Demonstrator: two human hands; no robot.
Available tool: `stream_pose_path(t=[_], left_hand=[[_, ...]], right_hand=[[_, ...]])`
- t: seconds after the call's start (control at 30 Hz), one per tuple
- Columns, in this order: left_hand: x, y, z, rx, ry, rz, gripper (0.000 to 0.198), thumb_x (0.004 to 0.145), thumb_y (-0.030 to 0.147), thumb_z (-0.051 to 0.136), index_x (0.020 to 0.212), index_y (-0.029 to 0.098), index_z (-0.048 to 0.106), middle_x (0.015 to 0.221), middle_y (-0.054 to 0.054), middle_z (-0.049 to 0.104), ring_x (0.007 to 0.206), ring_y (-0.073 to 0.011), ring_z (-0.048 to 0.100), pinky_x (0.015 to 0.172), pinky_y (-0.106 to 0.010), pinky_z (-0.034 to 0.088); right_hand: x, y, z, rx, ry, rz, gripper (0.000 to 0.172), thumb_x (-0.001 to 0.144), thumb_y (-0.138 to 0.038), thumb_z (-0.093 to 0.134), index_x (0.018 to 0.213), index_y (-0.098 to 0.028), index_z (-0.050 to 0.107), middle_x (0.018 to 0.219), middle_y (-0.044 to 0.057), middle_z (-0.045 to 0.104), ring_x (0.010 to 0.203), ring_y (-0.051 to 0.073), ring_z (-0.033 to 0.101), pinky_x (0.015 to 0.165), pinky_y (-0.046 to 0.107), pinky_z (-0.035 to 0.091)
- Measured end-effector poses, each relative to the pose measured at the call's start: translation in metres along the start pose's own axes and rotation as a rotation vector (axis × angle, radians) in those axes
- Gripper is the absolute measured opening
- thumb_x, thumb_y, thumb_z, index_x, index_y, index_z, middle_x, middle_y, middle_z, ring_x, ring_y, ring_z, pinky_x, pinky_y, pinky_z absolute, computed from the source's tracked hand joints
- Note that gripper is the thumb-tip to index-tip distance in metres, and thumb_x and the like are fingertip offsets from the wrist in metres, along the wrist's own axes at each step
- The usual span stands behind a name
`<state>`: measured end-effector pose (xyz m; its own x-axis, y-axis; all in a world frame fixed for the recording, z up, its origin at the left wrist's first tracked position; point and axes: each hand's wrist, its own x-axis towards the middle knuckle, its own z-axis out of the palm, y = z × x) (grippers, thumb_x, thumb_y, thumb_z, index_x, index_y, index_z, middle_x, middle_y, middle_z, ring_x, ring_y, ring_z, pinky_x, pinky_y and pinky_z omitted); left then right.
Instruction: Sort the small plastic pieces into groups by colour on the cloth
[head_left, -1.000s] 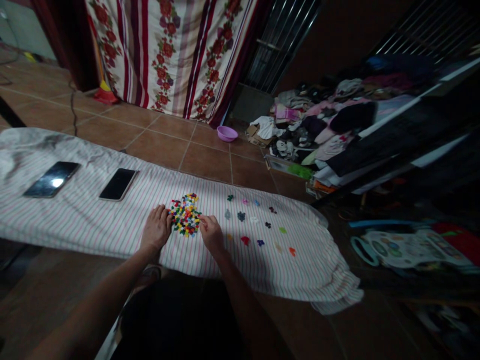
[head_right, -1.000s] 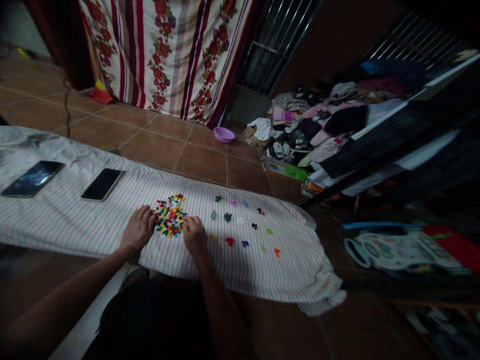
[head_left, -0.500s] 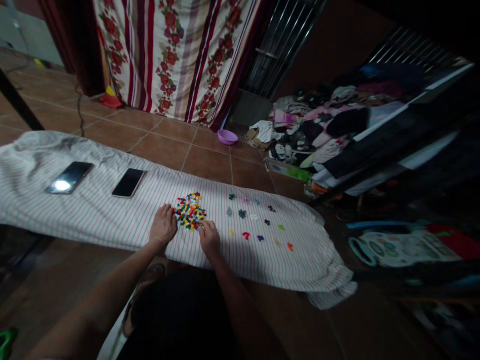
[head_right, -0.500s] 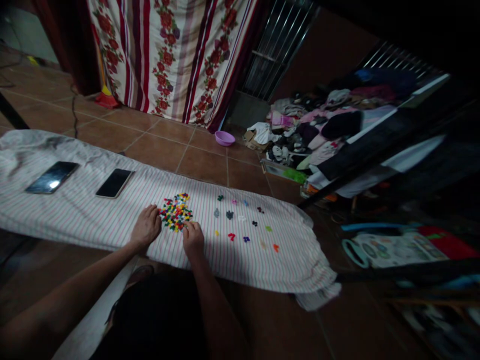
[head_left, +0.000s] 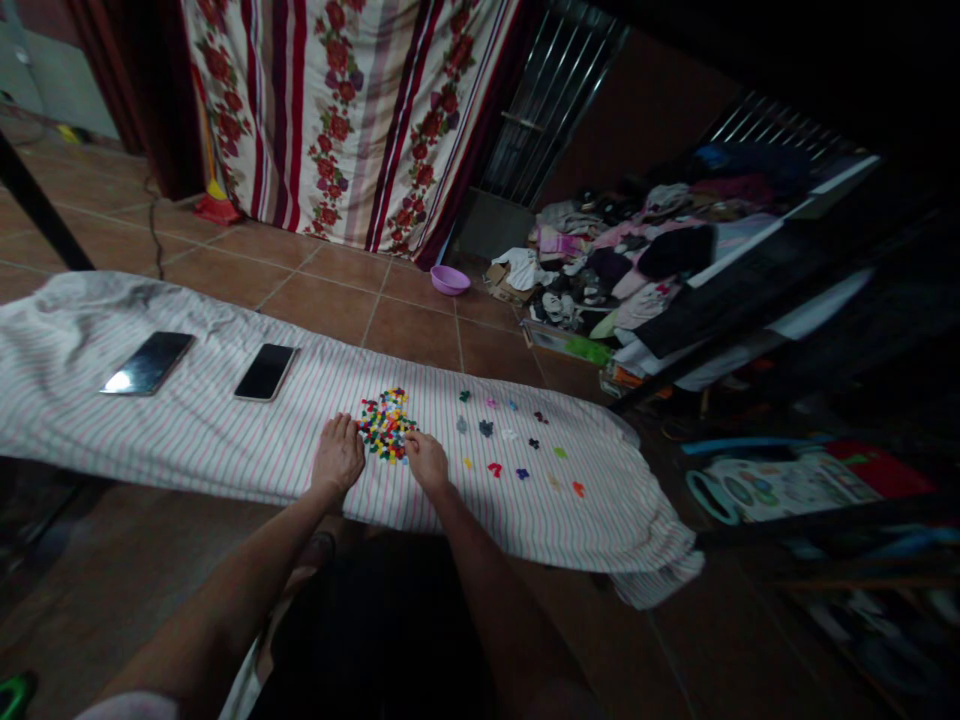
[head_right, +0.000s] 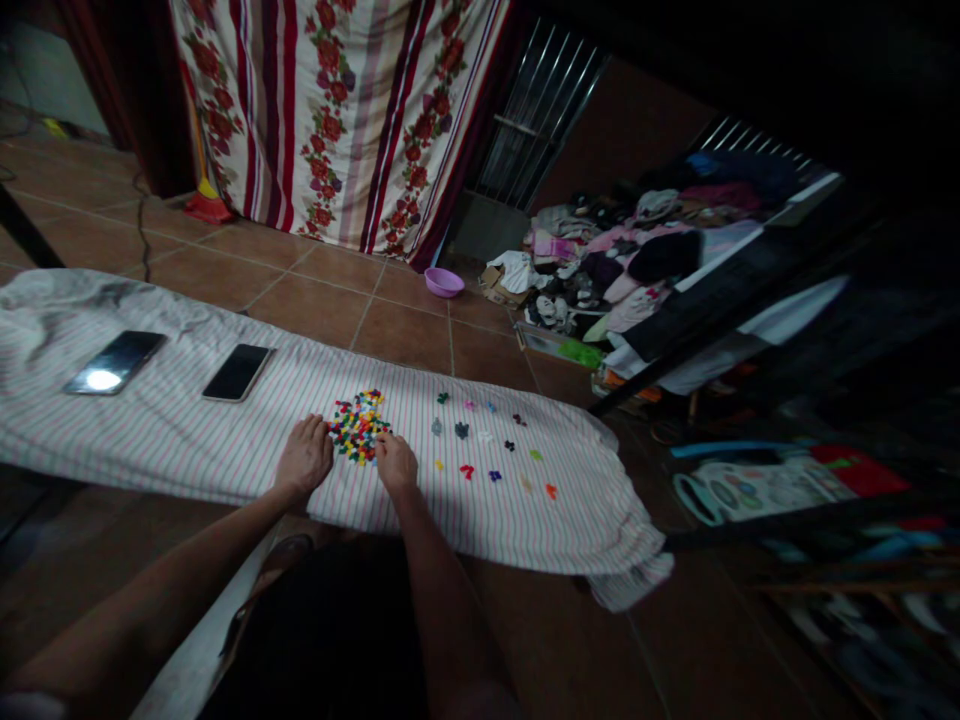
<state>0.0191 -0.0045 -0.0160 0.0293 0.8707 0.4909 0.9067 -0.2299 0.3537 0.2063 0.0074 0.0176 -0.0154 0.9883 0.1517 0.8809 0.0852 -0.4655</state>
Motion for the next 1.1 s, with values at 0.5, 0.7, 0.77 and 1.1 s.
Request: stream_pose_path(t=[0.5,0.7,0.77,1.1], left_hand=[[-0.008,-0.021,0.009,0.003,-0.147,0.138,0.055,0.092,0.028,0.027,0.132,-0.007,0.04,0.144,-0.032,0.037,0.139,-0.0369,0.03,0.108,-0.056,0.032],[-0.012,-0.025,0.013,0.037,-0.187,0.145,0.063,0.091,0.034,0.028,0.137,-0.009,0.032,0.146,-0.032,0.033,0.14,-0.0373,0.027,0.109,-0.055,0.03],[-0.012,-0.025,0.013,0.048,-0.212,0.144,0.067,0.091,0.041,0.029,0.139,-0.007,0.032,0.145,-0.032,0.034,0.14,-0.0381,0.028,0.109,-0.057,0.029],[-0.013,-0.009,0.0,0.153,-0.4,0.033,0.096,0.083,0.072,0.025,0.143,-0.004,0.029,0.148,-0.031,0.029,0.141,-0.0405,0.022,0.11,-0.057,0.021]], right_hand=[[-0.004,-0.008,0.01,0.14,0.118,0.091,0.017,0.083,-0.035,0.053,0.089,-0.026,0.066,0.075,-0.004,0.066,0.069,0.013,0.061,0.062,0.021,0.04],[-0.011,-0.003,0.014,0.338,0.178,0.107,0.025,0.086,-0.041,0.048,0.091,-0.022,0.062,0.079,0.0,0.069,0.073,0.015,0.064,0.067,0.025,0.047],[-0.01,-0.001,0.016,0.363,0.191,0.12,0.023,0.086,-0.039,0.048,0.092,-0.021,0.061,0.082,0.001,0.07,0.075,0.016,0.066,0.069,0.026,0.048],[-0.011,0.005,0.022,0.463,0.217,0.126,0.024,0.09,-0.04,0.042,0.096,-0.023,0.056,0.077,0.0,0.07,0.069,0.016,0.067,0.062,0.026,0.051]])
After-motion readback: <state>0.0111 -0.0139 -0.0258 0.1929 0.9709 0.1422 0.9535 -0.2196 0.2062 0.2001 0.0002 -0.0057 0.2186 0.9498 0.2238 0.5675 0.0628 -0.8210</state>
